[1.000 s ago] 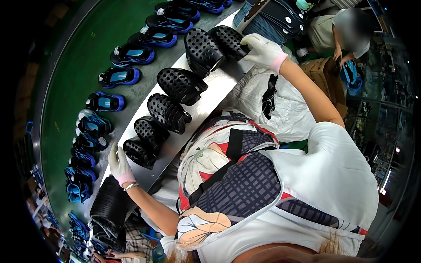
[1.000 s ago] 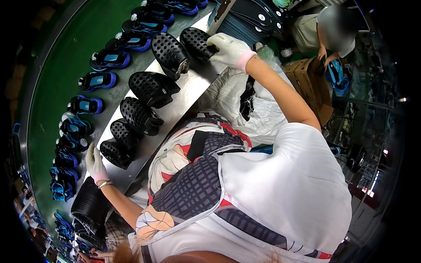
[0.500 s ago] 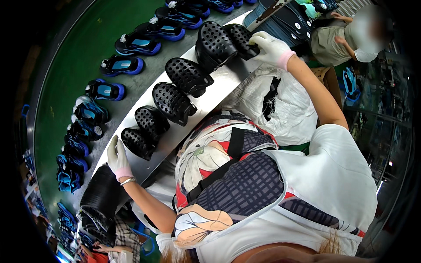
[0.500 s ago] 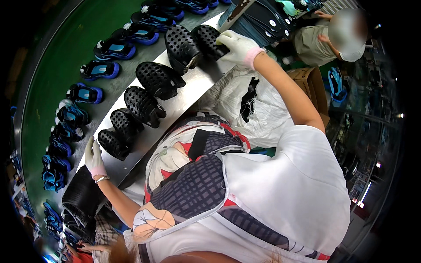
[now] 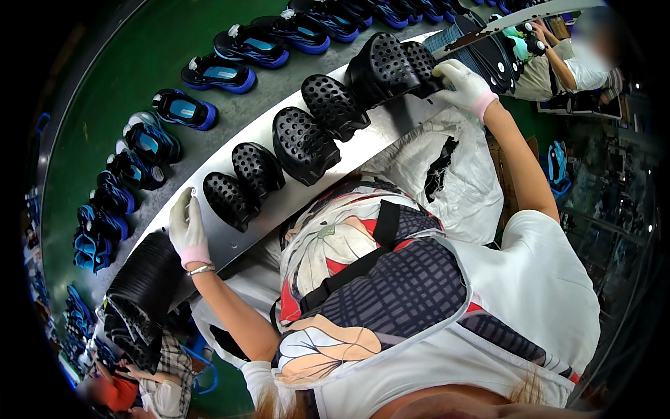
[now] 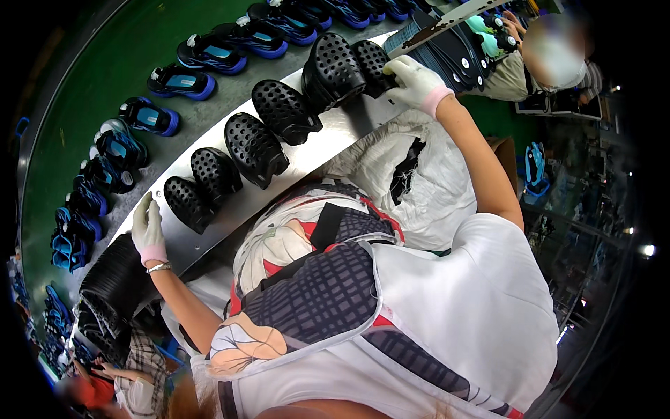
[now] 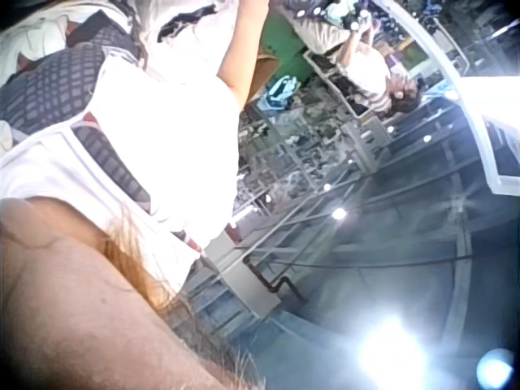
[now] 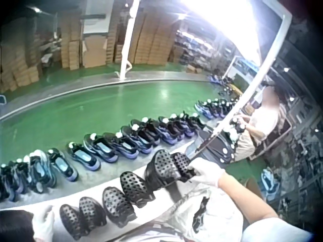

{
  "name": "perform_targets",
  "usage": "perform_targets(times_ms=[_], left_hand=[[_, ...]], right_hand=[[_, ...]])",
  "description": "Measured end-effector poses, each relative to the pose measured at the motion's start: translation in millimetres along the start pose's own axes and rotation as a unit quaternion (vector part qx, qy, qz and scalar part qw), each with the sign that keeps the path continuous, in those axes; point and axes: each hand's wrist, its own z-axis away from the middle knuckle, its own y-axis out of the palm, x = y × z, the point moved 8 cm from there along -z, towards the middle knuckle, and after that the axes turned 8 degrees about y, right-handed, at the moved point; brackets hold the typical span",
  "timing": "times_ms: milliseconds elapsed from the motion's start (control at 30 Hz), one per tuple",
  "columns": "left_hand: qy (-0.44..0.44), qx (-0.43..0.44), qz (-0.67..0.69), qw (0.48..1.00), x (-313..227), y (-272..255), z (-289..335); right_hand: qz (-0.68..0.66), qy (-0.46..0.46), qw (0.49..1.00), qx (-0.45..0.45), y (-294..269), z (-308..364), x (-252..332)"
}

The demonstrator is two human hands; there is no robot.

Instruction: The person arranges black shoe soles on a metal table and retrieves more soles from large white storage bags.

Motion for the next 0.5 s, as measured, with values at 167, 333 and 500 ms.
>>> perform_targets(times_ms=[167, 333, 500], left_hand=[[-0.005, -0.006, 0.007, 1.0, 15.6, -6.5, 4.4], [-0.023, -0.062, 0.086, 0.994, 33.3, -24.4, 12.9], [0.039, 0.146, 0.416, 0.897, -90.8, 20.1, -6.2]], right_hand=[[-0.029, 0.004, 0.999, -0.019, -33.4, 13.7, 5.5], [-0.032, -0.063, 0.99, -0.119, -90.7, 16.9, 85.7], [-0.143, -0.282, 0.947, -0.046, -50.0, 10.7, 251.0]])
